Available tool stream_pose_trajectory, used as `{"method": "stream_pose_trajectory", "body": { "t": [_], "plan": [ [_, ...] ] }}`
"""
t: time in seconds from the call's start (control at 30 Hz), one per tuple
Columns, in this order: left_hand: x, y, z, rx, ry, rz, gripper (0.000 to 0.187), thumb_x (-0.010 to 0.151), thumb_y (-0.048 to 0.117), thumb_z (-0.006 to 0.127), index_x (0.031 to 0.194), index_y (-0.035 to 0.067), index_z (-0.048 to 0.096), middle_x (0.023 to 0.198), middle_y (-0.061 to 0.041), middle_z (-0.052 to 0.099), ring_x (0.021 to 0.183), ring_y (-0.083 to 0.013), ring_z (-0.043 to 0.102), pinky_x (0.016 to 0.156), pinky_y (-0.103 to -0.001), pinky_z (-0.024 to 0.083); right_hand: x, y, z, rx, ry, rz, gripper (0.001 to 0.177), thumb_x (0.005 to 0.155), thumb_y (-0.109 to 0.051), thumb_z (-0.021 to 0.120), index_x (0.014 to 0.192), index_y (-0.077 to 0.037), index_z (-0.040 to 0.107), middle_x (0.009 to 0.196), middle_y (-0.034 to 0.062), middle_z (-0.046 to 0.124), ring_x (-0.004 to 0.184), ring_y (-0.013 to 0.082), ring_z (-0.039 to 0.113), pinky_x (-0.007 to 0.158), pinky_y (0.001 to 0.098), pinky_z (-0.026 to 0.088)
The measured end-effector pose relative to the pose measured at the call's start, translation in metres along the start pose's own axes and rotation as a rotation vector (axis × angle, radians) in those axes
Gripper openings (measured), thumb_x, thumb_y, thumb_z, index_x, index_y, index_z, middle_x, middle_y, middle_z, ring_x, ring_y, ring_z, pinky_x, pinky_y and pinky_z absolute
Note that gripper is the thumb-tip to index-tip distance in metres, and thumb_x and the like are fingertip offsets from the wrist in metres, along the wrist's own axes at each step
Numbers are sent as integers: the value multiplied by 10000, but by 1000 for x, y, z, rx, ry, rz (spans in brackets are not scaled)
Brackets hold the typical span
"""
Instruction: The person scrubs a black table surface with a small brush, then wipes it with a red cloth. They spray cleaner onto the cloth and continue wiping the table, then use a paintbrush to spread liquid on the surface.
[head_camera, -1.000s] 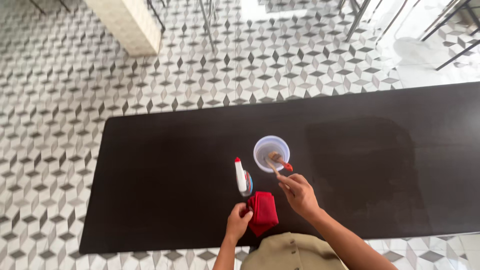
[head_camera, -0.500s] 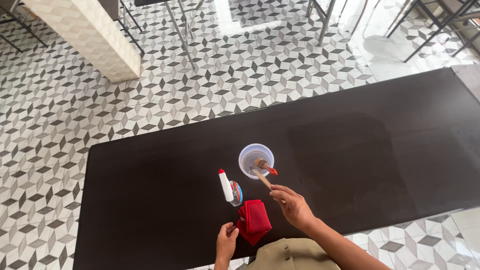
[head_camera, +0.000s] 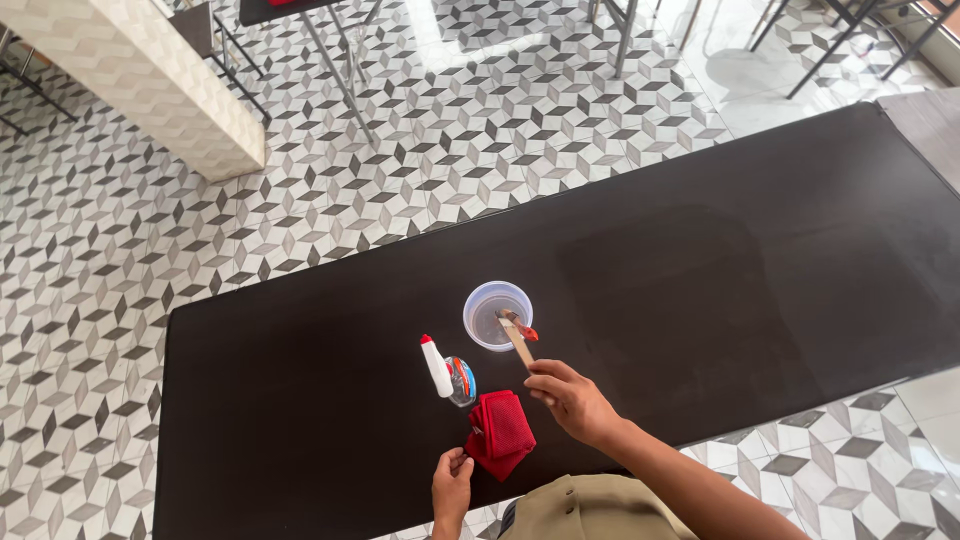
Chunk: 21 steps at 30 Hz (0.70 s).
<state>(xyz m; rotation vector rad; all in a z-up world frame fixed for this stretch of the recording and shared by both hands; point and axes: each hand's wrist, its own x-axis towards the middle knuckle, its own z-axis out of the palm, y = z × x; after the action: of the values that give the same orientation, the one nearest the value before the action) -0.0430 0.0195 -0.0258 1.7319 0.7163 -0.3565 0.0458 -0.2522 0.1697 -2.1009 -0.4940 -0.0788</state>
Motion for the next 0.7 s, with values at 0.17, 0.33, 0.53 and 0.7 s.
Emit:
{"method": "stream_pose_trajectory", "body": {
  "t": [0.17, 0.33, 0.53, 0.7],
  "plan": [
    [2, 6, 2, 41, 24, -42, 388, 946, 181, 644, 1300, 25, 637, 1166, -106, 736, 1080, -197, 717, 962, -317, 573, 2, -2, -5, 14, 0, -30, 166, 952, -68, 649, 1109, -54, 701, 1239, 110, 667, 906, 284, 754, 749, 354, 635],
    [-3, 5, 4, 58, 59, 3, 371, 947, 183, 651, 1284, 27, 649, 1167, -116, 750, 1074, -211, 724, 967, -336, 568, -2, -1, -6, -46, 19, -63, 185, 935, -70, 688, 1118, -67, 717, 1215, 111, 678, 911, 313, 746, 745, 380, 626],
    [-3, 11, 9, 97, 111, -75, 378, 941, 181, 658, 1293, 46, 650, 1182, -98, 751, 1092, -200, 728, 979, -335, 562, -8, -7, -6, 3, 14, -41, 180, 930, -65, 691, 1111, -55, 687, 1223, 116, 665, 901, 319, 746, 726, 380, 629],
    [-3, 12, 12, 98, 123, -62, 375, 930, 180, 662, 1279, 43, 658, 1160, -100, 764, 1079, -194, 735, 973, -335, 565, -6, -7, -9, -16, 32, -42, 182, 933, -70, 678, 1114, -71, 672, 1208, 111, 659, 903, 311, 749, 724, 372, 634]
  ]
}}
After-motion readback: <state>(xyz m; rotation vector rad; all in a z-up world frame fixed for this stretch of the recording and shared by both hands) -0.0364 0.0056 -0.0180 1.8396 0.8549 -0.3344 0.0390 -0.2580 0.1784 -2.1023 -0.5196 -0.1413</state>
